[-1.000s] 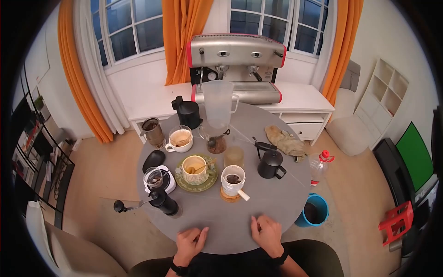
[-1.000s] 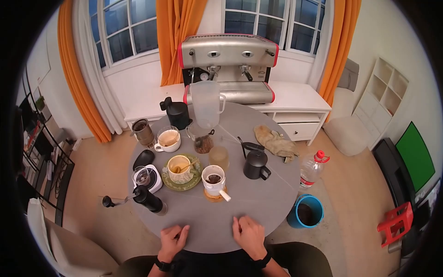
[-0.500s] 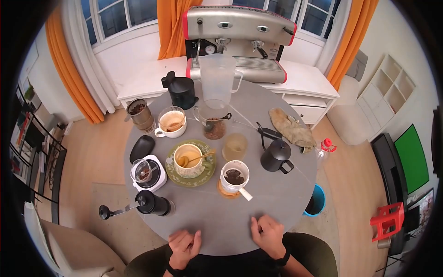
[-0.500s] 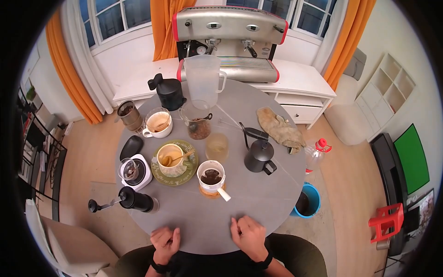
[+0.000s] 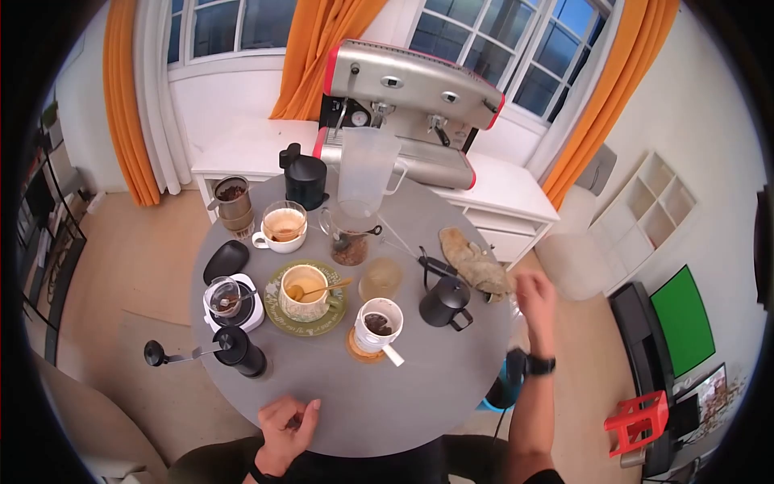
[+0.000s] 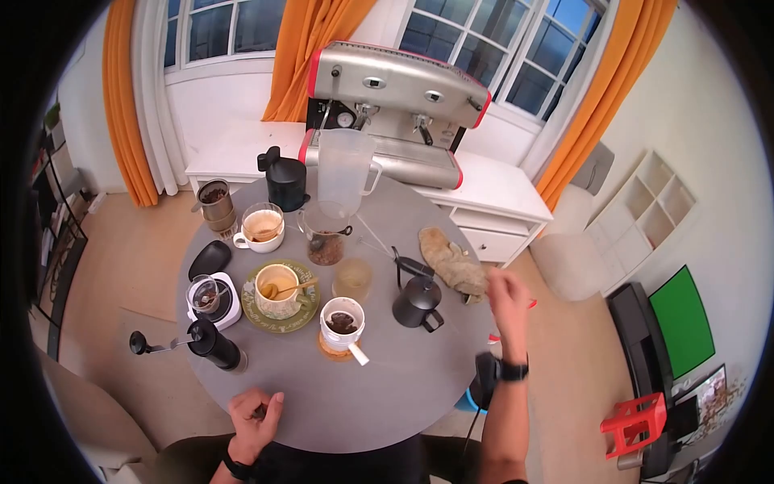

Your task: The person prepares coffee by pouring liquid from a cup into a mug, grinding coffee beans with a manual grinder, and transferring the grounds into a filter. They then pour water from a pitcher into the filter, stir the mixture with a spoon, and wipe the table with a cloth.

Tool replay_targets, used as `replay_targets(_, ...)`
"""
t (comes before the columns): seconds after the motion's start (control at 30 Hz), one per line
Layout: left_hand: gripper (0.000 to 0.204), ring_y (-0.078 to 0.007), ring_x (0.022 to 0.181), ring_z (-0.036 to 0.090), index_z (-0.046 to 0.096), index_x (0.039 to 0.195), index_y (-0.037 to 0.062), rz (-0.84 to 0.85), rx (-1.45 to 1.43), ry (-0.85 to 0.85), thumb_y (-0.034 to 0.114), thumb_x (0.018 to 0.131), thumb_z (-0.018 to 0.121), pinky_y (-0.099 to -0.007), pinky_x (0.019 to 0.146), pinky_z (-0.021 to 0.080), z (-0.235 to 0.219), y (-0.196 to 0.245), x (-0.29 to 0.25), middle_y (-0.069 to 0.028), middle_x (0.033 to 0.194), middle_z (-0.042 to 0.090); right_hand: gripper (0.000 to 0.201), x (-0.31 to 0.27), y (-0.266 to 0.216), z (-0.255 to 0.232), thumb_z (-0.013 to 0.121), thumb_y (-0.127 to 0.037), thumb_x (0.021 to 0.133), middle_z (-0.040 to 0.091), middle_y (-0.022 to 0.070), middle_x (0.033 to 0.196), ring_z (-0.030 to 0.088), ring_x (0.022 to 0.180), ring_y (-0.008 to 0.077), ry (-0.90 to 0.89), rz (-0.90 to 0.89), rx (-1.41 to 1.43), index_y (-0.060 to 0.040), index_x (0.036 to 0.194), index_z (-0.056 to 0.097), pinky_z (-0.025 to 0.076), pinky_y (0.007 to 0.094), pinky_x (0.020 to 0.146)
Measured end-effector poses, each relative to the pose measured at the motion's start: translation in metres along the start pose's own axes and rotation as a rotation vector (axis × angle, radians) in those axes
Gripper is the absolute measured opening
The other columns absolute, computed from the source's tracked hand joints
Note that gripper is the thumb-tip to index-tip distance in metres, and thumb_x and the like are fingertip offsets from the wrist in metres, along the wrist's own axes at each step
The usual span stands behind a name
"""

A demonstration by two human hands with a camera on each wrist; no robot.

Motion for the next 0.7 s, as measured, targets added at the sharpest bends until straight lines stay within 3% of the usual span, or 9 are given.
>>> replay_targets(0.03,0.031,-0.0216,0.045,0.05,0.06,0.063,0.0041,-0.013,-0.014,0.001,0.003,0.083,0.083,-0.0332,0.047,0.036,0.001,0.007,0.006,-0.0062,0.056,0.055,0.022,0.029,0.019,0.01,0.07,-0.024,0.103,0.065,-0.0002,0.081,0.058,0.07,0.0091,-0.129,-0.034,-0.133,-0.0031,0.096,0.071,0.049,0.026,0.064)
replay_targets(0.1,0.016,-0.0228,0.064,0.061,0.068,0.083,0.0042,-0.001,-0.005,-0.079,0.008,0.085,0.084,-0.0336,0.057,0.045,0.004,0.02,0.021,-0.0071,0.073,0.065,0.031,0.069,0.055,0.042,0.075,-0.025,0.098,0.072,0.0058,0.087,0.066,0.081,0.0162,-0.38,-0.307,-0.394,0.0014,0.114,0.074,0.055,0.0319,0.079)
replay_targets(0.13,0.017,-0.024,0.073,0.064,0.07,0.093,0.004,0.004,-0.021,-0.1,0.01,0.085,0.084,-0.0342,0.061,0.048,0.007,0.029,0.029,-0.0084,0.082,0.068,0.034,0.076,0.063,0.06,0.079,-0.025,0.095,0.073,0.0082,0.09,0.068,0.084,0.0186,-0.467,-0.3,-0.401,0.0017,0.115,0.074,0.056,0.0338,0.082)
replay_targets(0.27,0.064,-0.0282,0.116,0.064,0.059,0.139,0.0044,0.046,-0.066,-0.17,0.02,0.084,0.088,-0.037,0.091,0.056,0.012,0.059,0.06,-0.0166,0.129,0.066,0.044,0.097,0.1,0.106,0.088,-0.029,0.085,0.076,0.013,0.094,0.071,0.087,0.0225,-0.613,-0.274,-0.529,0.0016,0.115,0.075,0.057,0.036,0.085)
replay_targets(0.37,0.089,-0.0363,0.136,0.054,0.043,0.155,0.0047,0.056,0.028,-0.262,0.024,0.082,0.09,-0.044,0.109,0.05,0.017,0.066,0.075,-0.0212,0.149,0.052,0.049,0.105,0.113,0.117,0.092,-0.035,0.078,0.075,0.0139,0.088,0.07,0.081,0.023,-0.589,-0.308,-0.59,0.0025,0.106,0.078,0.057,0.0362,0.08)
replay_targets(0.47,0.096,-0.0399,0.141,0.049,0.04,0.157,0.0031,0.13,0.044,-0.26,0.027,0.08,0.092,-0.0467,0.116,0.044,0.03,0.061,0.086,-0.023,0.154,0.047,0.045,0.105,0.106,0.116,0.092,-0.031,0.079,0.072,0.0102,0.079,0.065,0.071,0.0168,-0.575,-0.235,-0.674,0.005,0.103,0.079,0.054,0.0337,0.07)
replay_targets(0.57,0.101,-0.0413,0.145,0.046,0.037,0.159,0.0018,0.157,0.039,-0.282,0.028,0.079,0.093,-0.0468,0.12,0.041,0.04,0.056,0.1,-0.0244,0.154,0.046,0.043,0.102,0.097,0.101,0.092,-0.035,0.075,0.072,0.014,0.075,0.069,0.068,0.0224,-0.453,-0.242,-0.649,0.0038,0.087,0.079,0.056,0.0361,0.071)
replay_targets(0.6,0.101,-0.042,0.147,0.044,0.036,0.158,-0.0003,0.143,0.027,-0.302,0.027,0.079,0.093,-0.0469,0.121,0.039,0.044,0.053,0.106,-0.0256,0.155,0.045,0.044,0.105,0.096,0.091,0.091,-0.035,0.077,0.071,0.0117,0.074,0.068,0.067,0.0204,-0.499,-0.114,-0.628,0.0048,0.092,0.078,0.054,0.0367,0.067)
replay_targets(0.7,0.103,-0.0431,0.15,0.038,0.034,0.158,-0.005,0.112,-0.001,-0.374,0.025,0.078,0.092,-0.0468,0.124,0.035,0.056,0.046,0.116,-0.0282,0.159,0.041,0.043,0.1,0.087,0.052,0.088,-0.032,0.084,0.07,0.0086,0.074,0.063,0.065,0.0144,-0.33,-0.11,-0.408,0.0063,0.101,0.076,0.049,0.0333,0.061)
Point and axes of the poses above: each hand's wrist, its own x-axis towards the middle knuckle, its own z-axis out of the palm, y = z × x, the point moved 3 cm from there along x, towards the middle knuckle
